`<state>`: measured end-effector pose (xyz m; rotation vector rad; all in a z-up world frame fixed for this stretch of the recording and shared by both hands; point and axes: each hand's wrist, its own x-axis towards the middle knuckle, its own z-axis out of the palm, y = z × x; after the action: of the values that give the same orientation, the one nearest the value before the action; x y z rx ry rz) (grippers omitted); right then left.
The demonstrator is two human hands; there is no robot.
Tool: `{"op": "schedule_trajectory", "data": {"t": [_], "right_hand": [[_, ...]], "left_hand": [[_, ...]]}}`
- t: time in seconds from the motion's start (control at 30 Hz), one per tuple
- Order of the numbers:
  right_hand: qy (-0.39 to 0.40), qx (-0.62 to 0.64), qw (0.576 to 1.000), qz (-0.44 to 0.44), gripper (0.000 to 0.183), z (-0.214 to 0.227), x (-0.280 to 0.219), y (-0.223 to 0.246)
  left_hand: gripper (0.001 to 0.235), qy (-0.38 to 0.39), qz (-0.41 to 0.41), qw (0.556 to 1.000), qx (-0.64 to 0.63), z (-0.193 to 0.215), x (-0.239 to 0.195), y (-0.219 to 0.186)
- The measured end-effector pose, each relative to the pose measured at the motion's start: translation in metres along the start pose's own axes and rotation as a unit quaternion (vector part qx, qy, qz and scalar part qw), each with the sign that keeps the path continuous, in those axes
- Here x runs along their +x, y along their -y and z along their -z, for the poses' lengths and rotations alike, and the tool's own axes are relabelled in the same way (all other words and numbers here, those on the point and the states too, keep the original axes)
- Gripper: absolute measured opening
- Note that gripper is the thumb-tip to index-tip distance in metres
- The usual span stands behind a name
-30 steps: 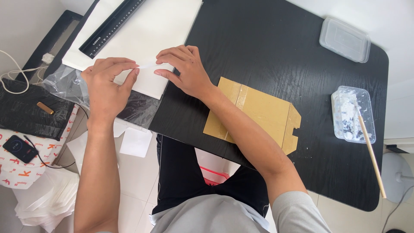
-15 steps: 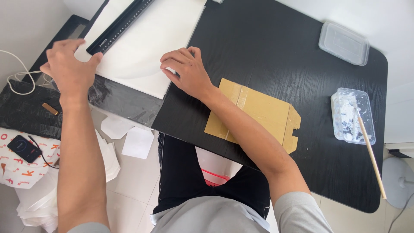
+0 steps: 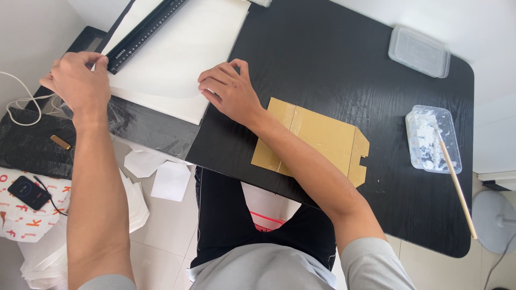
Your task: The person places a white sheet of paper on a black table, positions a brown cardboard piece on top, and folds the paper edges over the cardboard. They then use a brush to apply white adhesive from a container onto the folded paper edges.
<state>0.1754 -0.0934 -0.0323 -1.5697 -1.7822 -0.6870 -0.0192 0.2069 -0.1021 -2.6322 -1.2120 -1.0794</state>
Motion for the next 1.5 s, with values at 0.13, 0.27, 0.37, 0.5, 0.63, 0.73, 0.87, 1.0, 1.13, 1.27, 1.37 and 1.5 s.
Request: {"op": "schedule_trajectory", "data": {"t": [0.13,0.27,0.37,0.5,0.63,0.73,0.87,1.0,1.13,1.27,1.37,1.5], "right_hand": [[-0.017,-0.014,1.0,0.023,0.017,0.015,0.001,0.008],[-0.021,-0.015,0.999,0.038,0.018,0.047,-0.005,0.023],[-0.028,-0.021,0.998,0.052,0.018,0.07,-0.022,0.031],[-0.001,-0.017,0.999,0.049,0.021,0.098,-0.058,0.037],[0.005,-0.043,0.998,0.042,0.018,0.124,-0.09,0.049],[0.007,-0.031,0.999,0.007,0.021,0.144,-0.116,0.057],[0.014,-0.014,0.998,-0.052,0.023,0.162,-0.144,0.062],[0.082,0.01,0.987,-0.135,0.019,0.181,-0.177,0.068],[0.217,-0.001,0.927,-0.304,0.012,0.197,-0.2,0.083],[0.25,0.008,0.901,-0.354,0.017,0.225,-0.216,0.1],[0.26,0.002,0.877,-0.405,0.016,0.249,-0.226,0.114],[0.266,-0.028,0.832,-0.487,0.048,0.279,-0.24,0.128]], "left_hand": [[0.014,-0.026,-0.015,0.999,0.021,0.001,0.004,0.0],[0.012,-0.024,-0.022,0.999,0.034,0.004,0.006,0.001],[0.013,-0.03,-0.038,0.998,0.042,0.003,0.004,0.004],[0.012,-0.015,-0.04,0.998,0.05,-0.002,0.003,0.007],[0.009,-0.014,-0.059,0.993,0.104,-0.008,-0.004,0.006],[0.014,-0.082,-0.087,0.976,0.183,-0.011,-0.013,-0.001],[0.023,-0.09,-0.17,0.981,-0.018,0.035,-0.037,-0.051],[0.016,0.045,-0.214,0.965,-0.144,0.092,-0.068,-0.14],[0.013,0.223,-0.226,0.919,-0.235,0.133,-0.105,-0.224],[0.043,0.353,-0.244,0.891,-0.147,0.143,-0.134,-0.277],[0.05,0.388,-0.252,0.88,-0.109,0.137,-0.148,-0.301],[0.055,0.403,-0.307,0.857,-0.097,0.121,-0.153,-0.322]]}}
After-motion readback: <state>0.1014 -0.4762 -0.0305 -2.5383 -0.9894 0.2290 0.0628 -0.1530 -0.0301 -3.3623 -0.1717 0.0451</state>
